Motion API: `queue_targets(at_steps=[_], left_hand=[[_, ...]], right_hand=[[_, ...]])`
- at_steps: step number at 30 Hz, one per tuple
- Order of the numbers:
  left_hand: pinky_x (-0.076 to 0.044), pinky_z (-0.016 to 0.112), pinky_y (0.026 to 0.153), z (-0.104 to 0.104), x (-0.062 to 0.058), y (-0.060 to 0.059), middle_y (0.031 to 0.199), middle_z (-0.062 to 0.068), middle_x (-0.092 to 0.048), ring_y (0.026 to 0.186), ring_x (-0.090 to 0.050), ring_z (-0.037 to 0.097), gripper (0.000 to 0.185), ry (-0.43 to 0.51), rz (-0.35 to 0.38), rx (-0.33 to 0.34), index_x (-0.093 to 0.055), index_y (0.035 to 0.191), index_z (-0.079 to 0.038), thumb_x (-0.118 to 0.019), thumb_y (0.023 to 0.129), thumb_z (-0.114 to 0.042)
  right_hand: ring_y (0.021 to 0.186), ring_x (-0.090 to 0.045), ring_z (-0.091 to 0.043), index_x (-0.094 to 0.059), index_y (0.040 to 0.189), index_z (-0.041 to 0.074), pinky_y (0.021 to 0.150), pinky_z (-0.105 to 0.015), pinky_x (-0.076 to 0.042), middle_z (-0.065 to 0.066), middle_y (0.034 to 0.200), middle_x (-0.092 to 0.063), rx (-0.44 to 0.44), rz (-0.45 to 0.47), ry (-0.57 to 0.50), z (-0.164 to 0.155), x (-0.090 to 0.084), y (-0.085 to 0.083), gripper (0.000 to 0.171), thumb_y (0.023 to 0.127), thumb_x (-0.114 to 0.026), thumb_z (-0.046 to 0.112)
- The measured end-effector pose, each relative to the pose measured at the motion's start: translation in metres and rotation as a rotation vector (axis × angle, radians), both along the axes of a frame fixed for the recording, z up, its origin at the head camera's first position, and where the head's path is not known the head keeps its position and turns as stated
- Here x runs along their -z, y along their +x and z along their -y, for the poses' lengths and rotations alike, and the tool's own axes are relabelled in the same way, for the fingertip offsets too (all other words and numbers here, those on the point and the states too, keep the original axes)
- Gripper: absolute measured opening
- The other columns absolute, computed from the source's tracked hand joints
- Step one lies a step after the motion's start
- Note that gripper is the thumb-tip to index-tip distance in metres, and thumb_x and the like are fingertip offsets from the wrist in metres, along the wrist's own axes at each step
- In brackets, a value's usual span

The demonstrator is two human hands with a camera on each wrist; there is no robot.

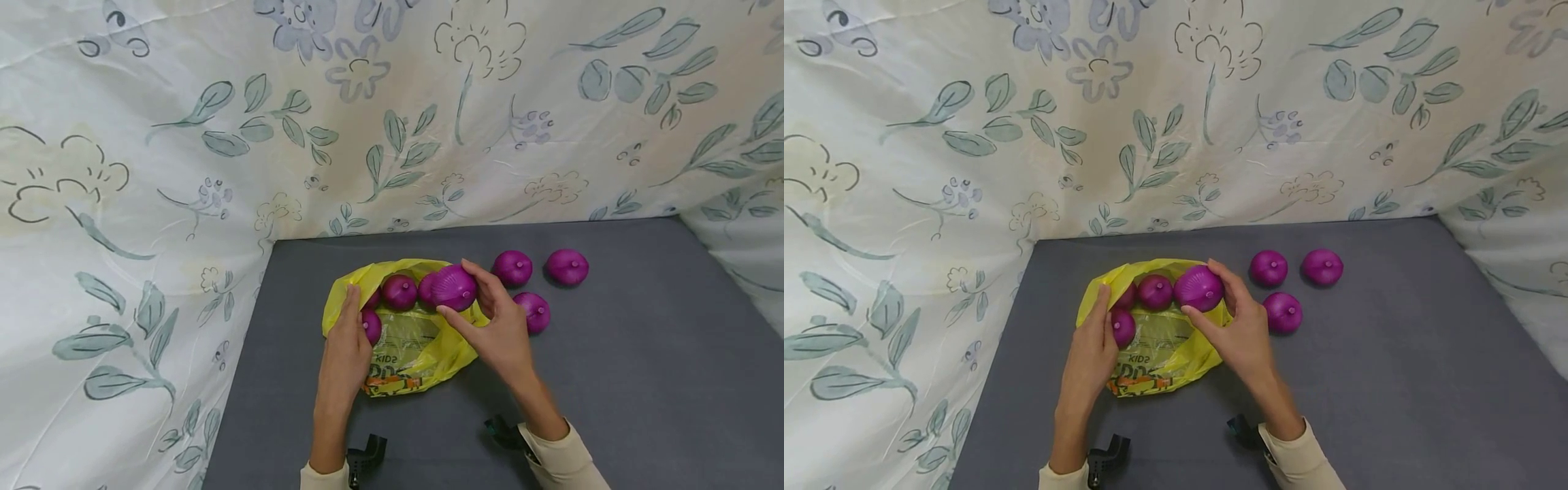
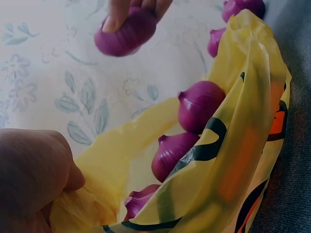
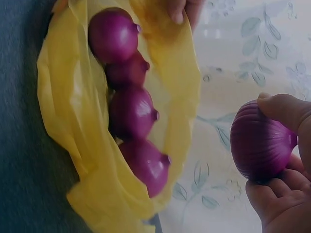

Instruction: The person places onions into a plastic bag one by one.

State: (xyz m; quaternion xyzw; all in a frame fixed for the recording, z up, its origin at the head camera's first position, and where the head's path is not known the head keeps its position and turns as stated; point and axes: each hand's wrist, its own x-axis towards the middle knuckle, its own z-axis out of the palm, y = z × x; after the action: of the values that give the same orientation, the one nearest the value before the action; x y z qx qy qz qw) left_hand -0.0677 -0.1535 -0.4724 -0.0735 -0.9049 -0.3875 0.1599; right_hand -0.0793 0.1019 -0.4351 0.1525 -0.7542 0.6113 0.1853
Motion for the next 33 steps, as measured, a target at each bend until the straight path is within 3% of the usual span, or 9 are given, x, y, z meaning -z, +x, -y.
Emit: queue_targets(at_steps=[5, 13, 21, 28, 33], left_hand=[[-0.039, 0.054, 0.118, 0.001, 0.001, 0.0, 0.172, 0.013, -0.03, 0.157, -0.031, 0.027, 0.058, 0.006, 0.007, 0.001, -0.03, 0.167, -0.006, -0.046, 0.111, 0.0], [-0.041, 0.055, 0.115, 0.001, 0.003, -0.002, 0.172, 0.013, -0.03, 0.156, -0.033, 0.029, 0.058, -0.013, 0.006, -0.005, -0.03, 0.167, -0.006, -0.047, 0.112, -0.002], [-0.04, 0.054, 0.116, 0.0, 0.003, -0.001, 0.171, 0.014, -0.032, 0.155, -0.034, 0.029, 0.059, -0.016, 0.003, -0.014, -0.032, 0.167, -0.006, -0.048, 0.111, -0.002], [-0.042, 0.054, 0.115, 0.001, 0.003, -0.001, 0.17, 0.016, -0.033, 0.155, -0.036, 0.03, 0.059, -0.019, -0.014, -0.012, -0.033, 0.166, -0.004, -0.05, 0.11, 0.001], [-0.041, 0.053, 0.116, 0.0, 0.003, 0.0, 0.171, 0.014, -0.033, 0.155, -0.035, 0.028, 0.059, -0.014, -0.002, -0.006, -0.033, 0.166, -0.005, -0.049, 0.11, 0.0]], right_hand=[[0.14, -0.058, -0.017, -0.054, 0.154, 0.014, 0.107, -0.023, -0.046, -0.007, 0.154, -0.059, -0.024, -0.011, 0.039, 0.007, 0.019, -0.009, 0.08, 0.083, -0.092, 0.007], [0.143, -0.054, -0.016, -0.053, 0.155, 0.02, 0.109, -0.027, -0.046, 0.0, 0.156, -0.056, -0.088, 0.005, 0.064, 0.022, 0.031, -0.01, 0.079, 0.086, -0.091, 0.015], [0.144, -0.054, -0.023, -0.048, 0.156, 0.012, 0.11, -0.039, -0.046, -0.01, 0.16, -0.051, -0.146, 0.02, 0.133, 0.041, 0.044, -0.011, 0.081, 0.087, -0.09, 0.013], [0.134, -0.062, -0.026, -0.048, 0.155, 0.006, 0.106, -0.044, -0.052, -0.016, 0.163, -0.047, -0.112, 0.014, 0.291, 0.055, 0.057, -0.01, 0.081, 0.087, -0.09, 0.016], [0.139, -0.058, -0.029, -0.048, 0.156, 0.008, 0.108, -0.046, -0.05, -0.015, 0.166, -0.043, -0.097, 0.066, 0.364, 0.061, 0.064, -0.009, 0.078, 0.09, -0.088, 0.021]])
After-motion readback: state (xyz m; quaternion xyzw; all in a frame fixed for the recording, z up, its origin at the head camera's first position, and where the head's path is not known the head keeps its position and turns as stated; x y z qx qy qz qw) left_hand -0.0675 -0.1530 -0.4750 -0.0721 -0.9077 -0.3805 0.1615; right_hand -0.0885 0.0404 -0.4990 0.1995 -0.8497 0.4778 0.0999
